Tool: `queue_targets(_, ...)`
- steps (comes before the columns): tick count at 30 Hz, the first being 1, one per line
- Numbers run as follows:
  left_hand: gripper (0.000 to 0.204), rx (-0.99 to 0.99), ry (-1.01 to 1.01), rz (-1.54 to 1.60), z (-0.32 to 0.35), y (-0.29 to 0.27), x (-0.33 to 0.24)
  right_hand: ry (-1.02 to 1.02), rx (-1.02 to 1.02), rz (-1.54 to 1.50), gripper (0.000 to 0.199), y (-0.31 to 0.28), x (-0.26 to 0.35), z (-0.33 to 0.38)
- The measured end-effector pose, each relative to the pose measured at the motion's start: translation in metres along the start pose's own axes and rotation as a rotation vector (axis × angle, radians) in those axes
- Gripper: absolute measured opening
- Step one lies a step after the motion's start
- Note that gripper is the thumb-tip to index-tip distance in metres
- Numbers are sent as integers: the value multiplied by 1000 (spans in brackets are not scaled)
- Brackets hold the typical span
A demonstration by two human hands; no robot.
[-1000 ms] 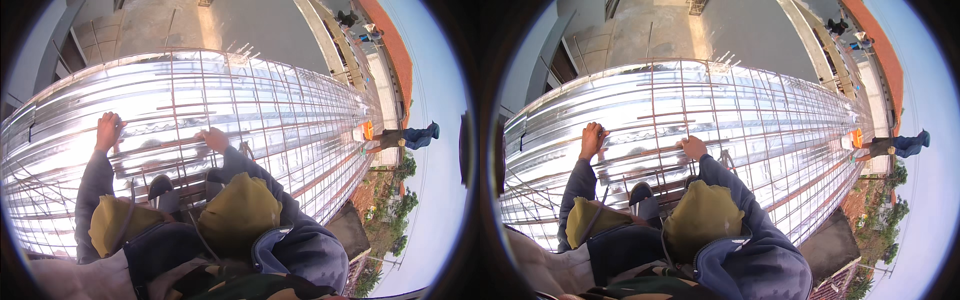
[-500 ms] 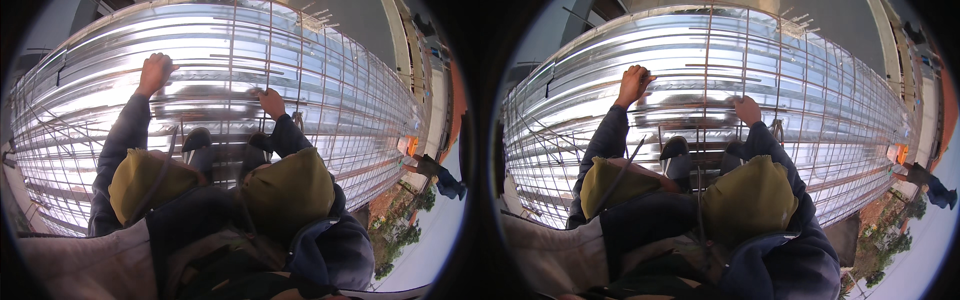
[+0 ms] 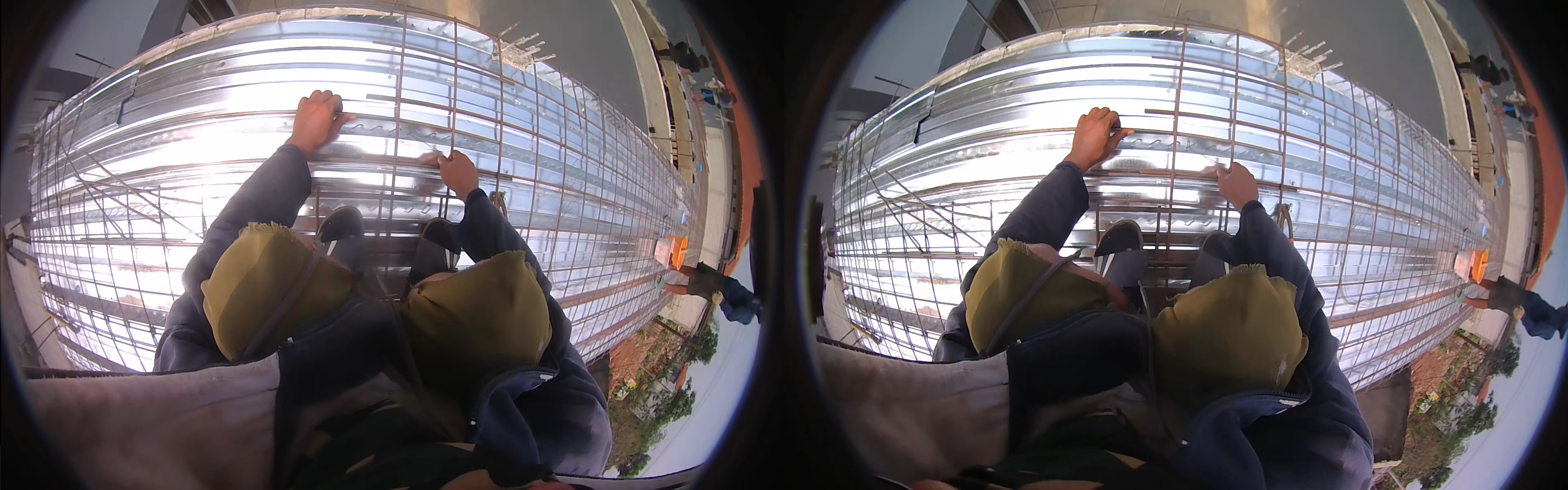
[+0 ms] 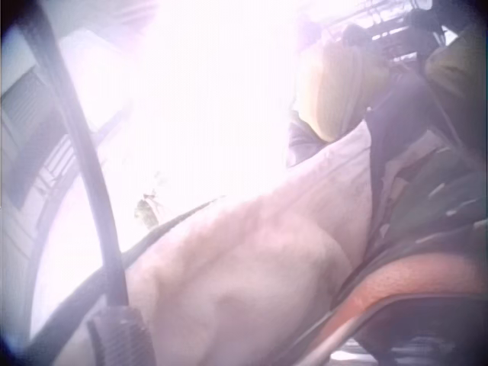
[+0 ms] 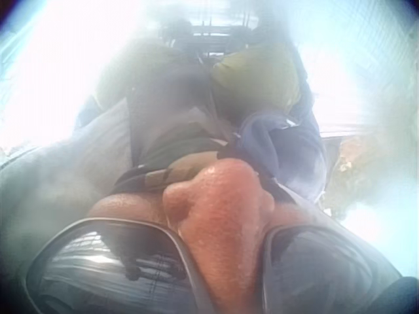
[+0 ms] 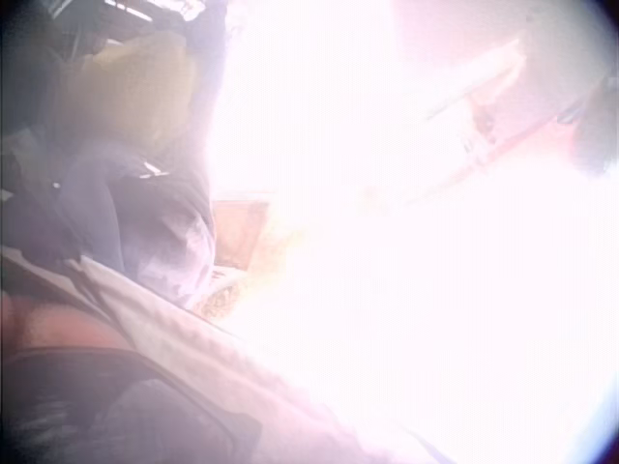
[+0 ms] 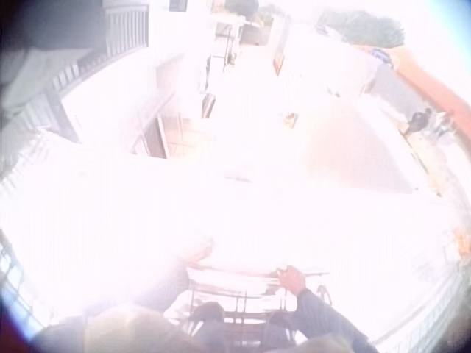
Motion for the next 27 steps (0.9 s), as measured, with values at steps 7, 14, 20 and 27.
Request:
queue_targets(7,40,-50,48,-212,20,-4,-8,98,66,-188,37,37,-24,21)
queue_targets(14,32,-56,141,-8,19,-7,-2,7,76,-168,36,20,-29,7)
queue_targets(20,30,9,114,-5,14,-9,-1,-88,63,-107,39,23,-39,1)
queue_targets(27,28,-89,86,-57,18,-20,20,-255,173,41,38,29,-44,-15)
Point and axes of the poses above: each hand's wrist, its own z-axis away from the middle knuckle, its own y-axis out of the palm, x = y × z, the point moved 8 cm from there along -z, towards the middle knuckle, and after that the axes turned 1 degree about x, right-handed, at the moved point
